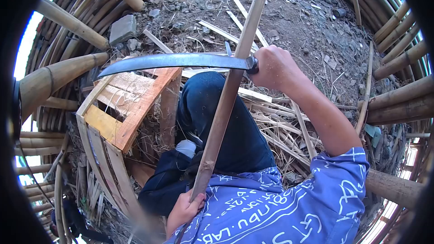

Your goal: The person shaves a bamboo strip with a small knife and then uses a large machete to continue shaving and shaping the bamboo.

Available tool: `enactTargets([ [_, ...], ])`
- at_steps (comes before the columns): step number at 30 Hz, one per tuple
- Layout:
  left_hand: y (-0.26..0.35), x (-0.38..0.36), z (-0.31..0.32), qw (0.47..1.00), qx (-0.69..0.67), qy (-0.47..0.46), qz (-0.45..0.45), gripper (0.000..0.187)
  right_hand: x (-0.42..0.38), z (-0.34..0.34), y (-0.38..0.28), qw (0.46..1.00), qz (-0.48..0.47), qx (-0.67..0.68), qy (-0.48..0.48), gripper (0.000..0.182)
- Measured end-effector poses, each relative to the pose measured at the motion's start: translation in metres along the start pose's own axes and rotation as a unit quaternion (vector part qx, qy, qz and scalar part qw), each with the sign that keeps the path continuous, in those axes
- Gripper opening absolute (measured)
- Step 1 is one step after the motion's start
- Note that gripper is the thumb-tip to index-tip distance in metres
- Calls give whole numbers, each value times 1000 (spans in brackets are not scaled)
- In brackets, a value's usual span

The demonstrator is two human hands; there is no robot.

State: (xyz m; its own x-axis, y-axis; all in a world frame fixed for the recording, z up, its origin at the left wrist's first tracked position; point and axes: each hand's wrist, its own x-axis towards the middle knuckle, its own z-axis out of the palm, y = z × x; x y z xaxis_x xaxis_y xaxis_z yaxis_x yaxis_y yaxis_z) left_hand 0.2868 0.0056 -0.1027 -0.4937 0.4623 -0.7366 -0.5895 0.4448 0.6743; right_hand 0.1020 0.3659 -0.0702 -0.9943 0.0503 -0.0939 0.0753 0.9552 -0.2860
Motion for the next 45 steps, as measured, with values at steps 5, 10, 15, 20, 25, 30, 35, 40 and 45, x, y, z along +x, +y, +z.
enactTargets([
  [5,1,2,3,1000,-22,3,10,31,8,5,6,999,-9,-29,25,17],
  [10,-2,1,4,999,-21,9,23,32,12,7,9,998,-23,-49,44,16],
  [15,-7,-7,3,999,6,19,25,31,33,-11,32,992,75,-73,65,22],
  [20,-14,-2,1,998,36,30,51,30,58,-35,57,982,108,-99,116,25],
  [25,-6,-6,2,999,4,32,36,27,68,-28,67,980,115,-119,107,28],
  [30,-19,-22,-4,996,51,49,52,26,100,-63,150,952,216,-76,201,31],
  [35,-7,-15,-2,998,-2,62,34,23,57,-57,154,948,204,-42,240,28],
  [40,-2,-3,-8,997,7,64,47,21,-20,-6,74,985,64,54,152,17],
  [45,-5,3,-10,997,-45,37,44,20,-52,15,0,988,7,120,93,15],
])
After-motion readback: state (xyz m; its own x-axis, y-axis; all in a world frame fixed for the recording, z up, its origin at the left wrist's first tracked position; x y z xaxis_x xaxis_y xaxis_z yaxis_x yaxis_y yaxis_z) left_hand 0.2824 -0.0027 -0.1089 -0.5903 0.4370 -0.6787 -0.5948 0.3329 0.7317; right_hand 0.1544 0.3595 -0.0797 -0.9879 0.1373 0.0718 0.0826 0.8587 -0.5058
